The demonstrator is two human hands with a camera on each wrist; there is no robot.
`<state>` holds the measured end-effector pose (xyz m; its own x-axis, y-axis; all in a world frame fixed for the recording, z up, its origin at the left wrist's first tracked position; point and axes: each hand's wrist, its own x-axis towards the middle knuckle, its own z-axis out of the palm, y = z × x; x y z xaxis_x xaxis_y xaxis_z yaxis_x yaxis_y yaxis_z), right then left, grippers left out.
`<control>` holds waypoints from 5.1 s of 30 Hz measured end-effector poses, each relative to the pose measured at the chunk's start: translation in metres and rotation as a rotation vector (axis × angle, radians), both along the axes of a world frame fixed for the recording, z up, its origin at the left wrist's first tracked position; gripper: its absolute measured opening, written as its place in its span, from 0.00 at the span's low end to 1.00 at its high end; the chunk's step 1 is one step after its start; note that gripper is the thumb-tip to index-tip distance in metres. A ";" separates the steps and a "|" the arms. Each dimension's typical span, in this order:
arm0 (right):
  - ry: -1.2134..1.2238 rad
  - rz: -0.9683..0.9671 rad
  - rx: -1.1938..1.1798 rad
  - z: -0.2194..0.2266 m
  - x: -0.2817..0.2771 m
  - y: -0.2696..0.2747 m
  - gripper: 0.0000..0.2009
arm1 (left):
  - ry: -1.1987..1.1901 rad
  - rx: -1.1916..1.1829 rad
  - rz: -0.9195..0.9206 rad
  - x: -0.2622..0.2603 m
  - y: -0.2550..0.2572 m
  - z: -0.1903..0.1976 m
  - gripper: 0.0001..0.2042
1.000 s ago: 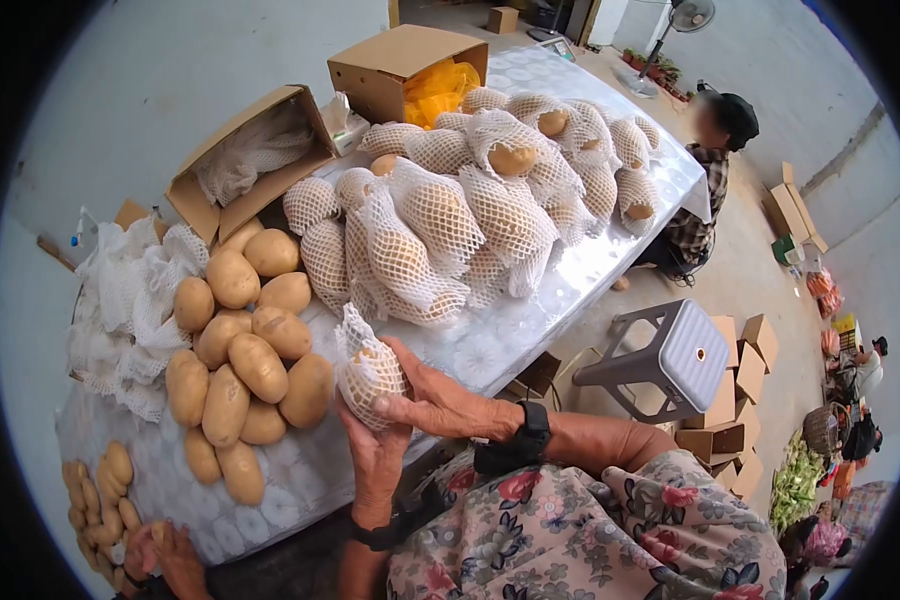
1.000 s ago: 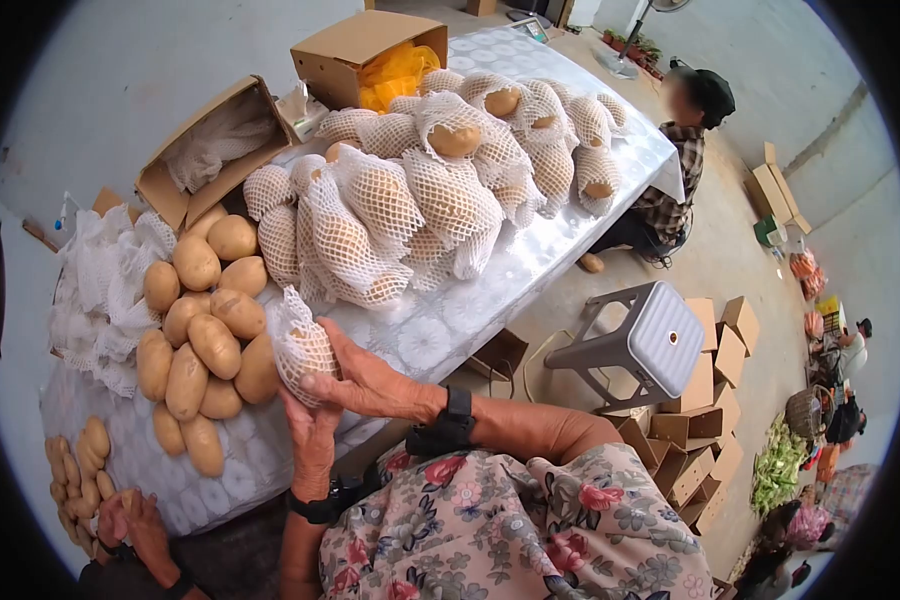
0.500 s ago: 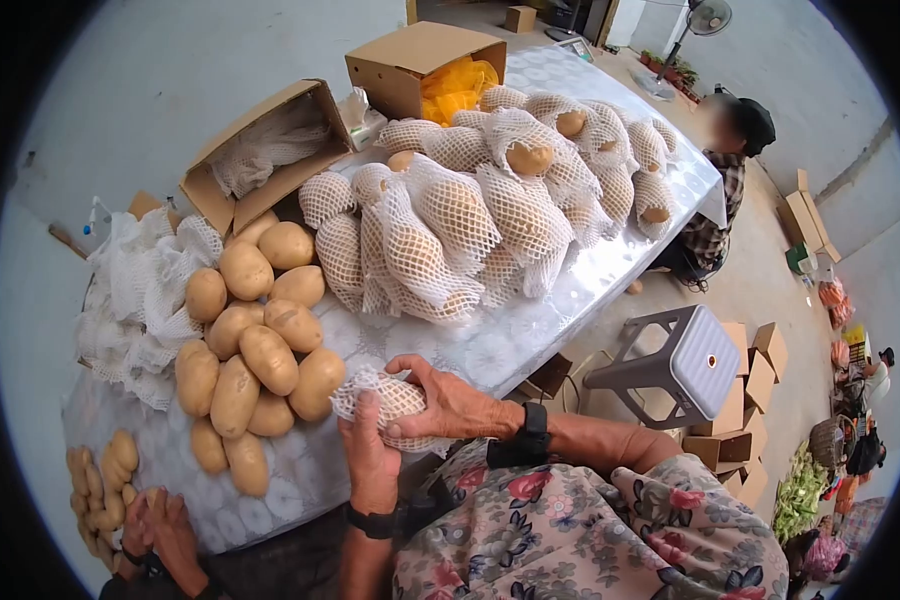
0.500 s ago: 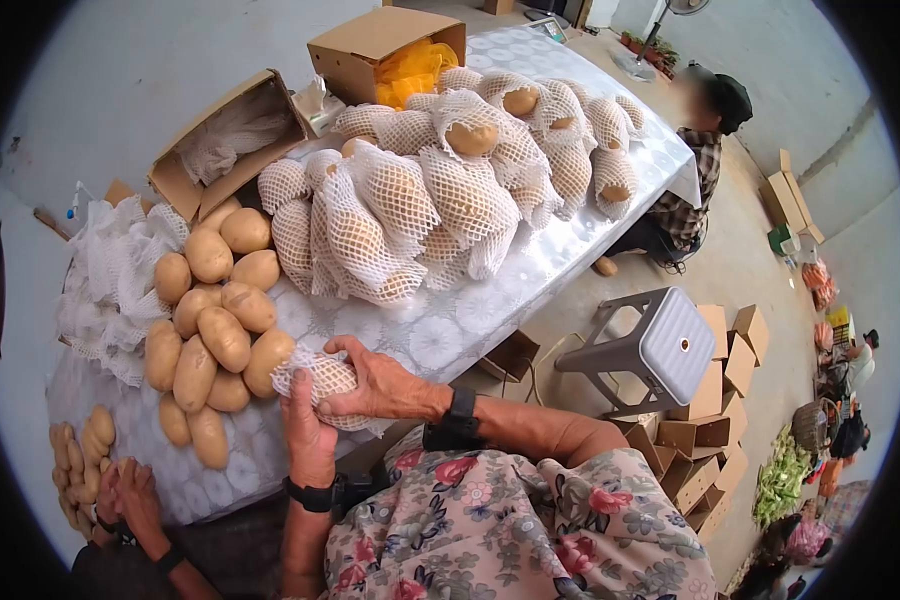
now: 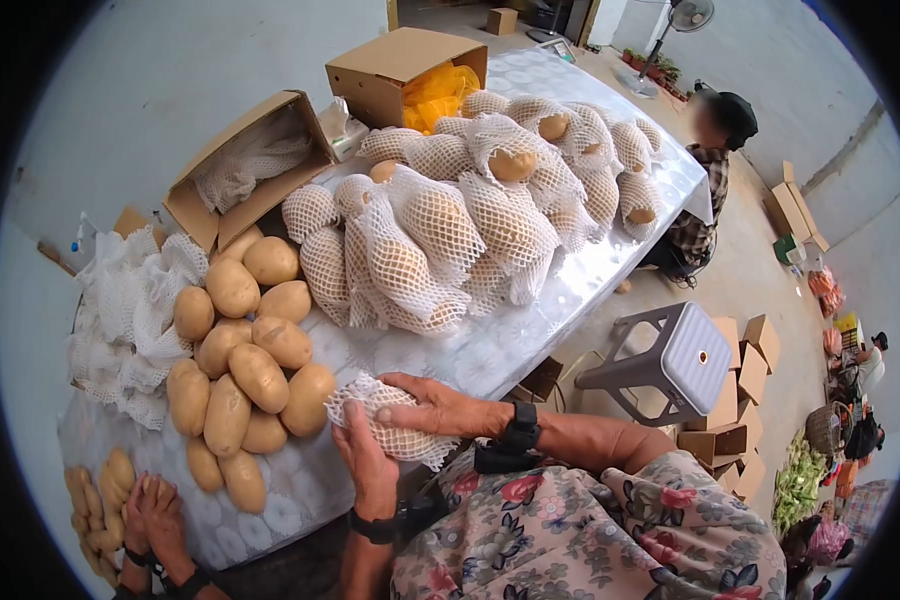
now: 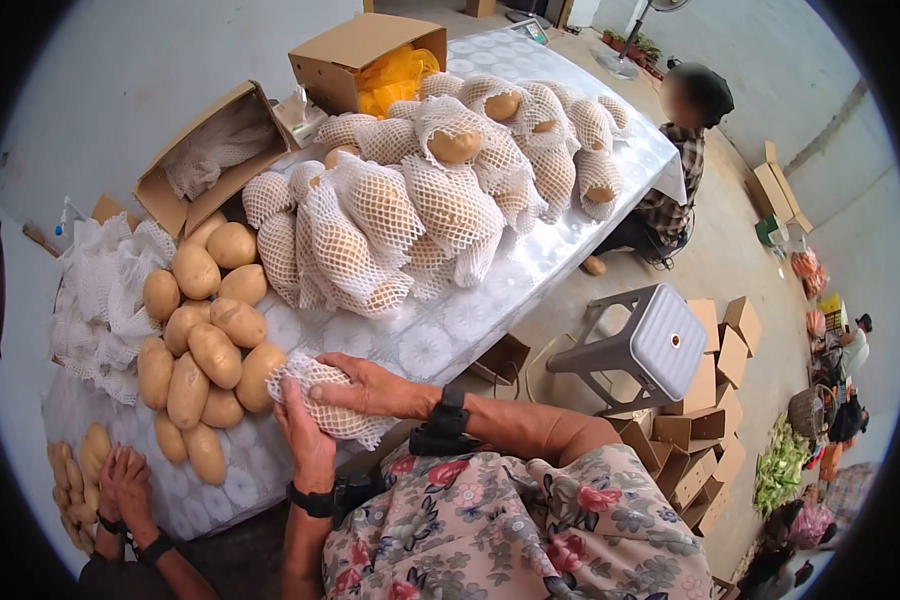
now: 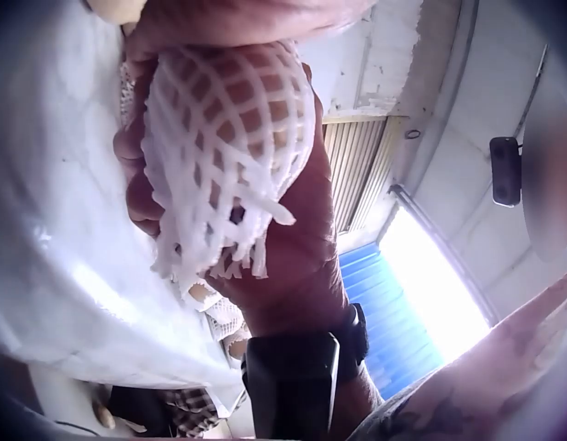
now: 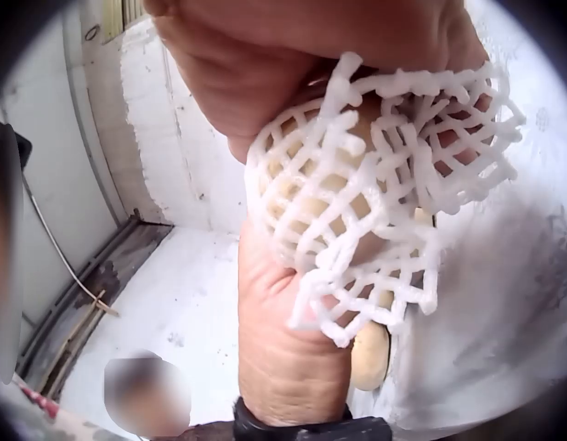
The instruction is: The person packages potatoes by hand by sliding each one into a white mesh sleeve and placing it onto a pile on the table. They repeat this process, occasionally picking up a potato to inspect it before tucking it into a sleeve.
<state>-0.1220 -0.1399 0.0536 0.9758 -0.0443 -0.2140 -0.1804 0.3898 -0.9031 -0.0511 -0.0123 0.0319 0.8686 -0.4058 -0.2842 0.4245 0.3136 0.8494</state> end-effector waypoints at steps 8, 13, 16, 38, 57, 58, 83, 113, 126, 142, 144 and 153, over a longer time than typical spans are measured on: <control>0.024 -0.428 -0.132 0.025 -0.034 -0.076 0.29 | -0.881 0.516 -0.215 0.025 0.012 -0.031 0.17; -0.130 -0.968 -0.194 0.029 -0.080 -0.202 0.23 | -1.263 0.776 -0.230 0.029 0.029 -0.076 0.10; -0.145 -1.243 -0.347 0.032 -0.116 -0.274 0.23 | -1.296 0.773 -0.262 0.028 0.022 -0.068 0.09; 0.566 -1.223 -1.292 0.038 -0.095 -0.513 0.42 | -1.278 0.881 -0.209 0.026 0.013 -0.063 0.05; 0.528 -1.205 -1.577 0.015 -0.084 -0.501 0.35 | -1.281 0.905 -0.225 0.027 0.015 -0.067 0.05; 0.502 -1.242 -1.577 0.021 -0.084 -0.494 0.33 | -1.281 0.900 -0.228 0.027 0.016 -0.066 0.05; -0.298 0.071 -0.553 -0.011 0.099 -0.030 0.13 | -0.931 0.538 -0.119 0.022 0.046 -0.057 0.07; -0.209 -0.064 -0.871 -0.006 0.097 -0.037 0.32 | -0.666 0.271 0.079 0.010 0.040 -0.057 0.22; -0.080 -0.020 -1.184 -0.047 0.095 -0.021 0.33 | -1.158 0.655 -0.078 0.034 0.000 -0.020 0.22; -0.285 0.514 -0.834 0.047 0.090 -0.075 0.33 | -1.299 0.739 -0.169 0.046 0.013 -0.013 0.42; -0.284 0.255 -0.838 0.077 0.103 -0.088 0.31 | -1.341 0.729 -0.275 0.038 0.013 -0.027 0.42; -0.313 0.059 -1.534 0.101 0.265 -0.161 0.20 | -1.248 0.564 -0.223 0.037 0.012 -0.059 0.40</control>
<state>0.1432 -0.3011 0.1541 0.9793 0.0174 0.2018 0.1024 -0.9022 -0.4189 -0.0140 -0.0004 -0.0275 0.5995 -0.6593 0.4537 -0.7062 -0.1689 0.6876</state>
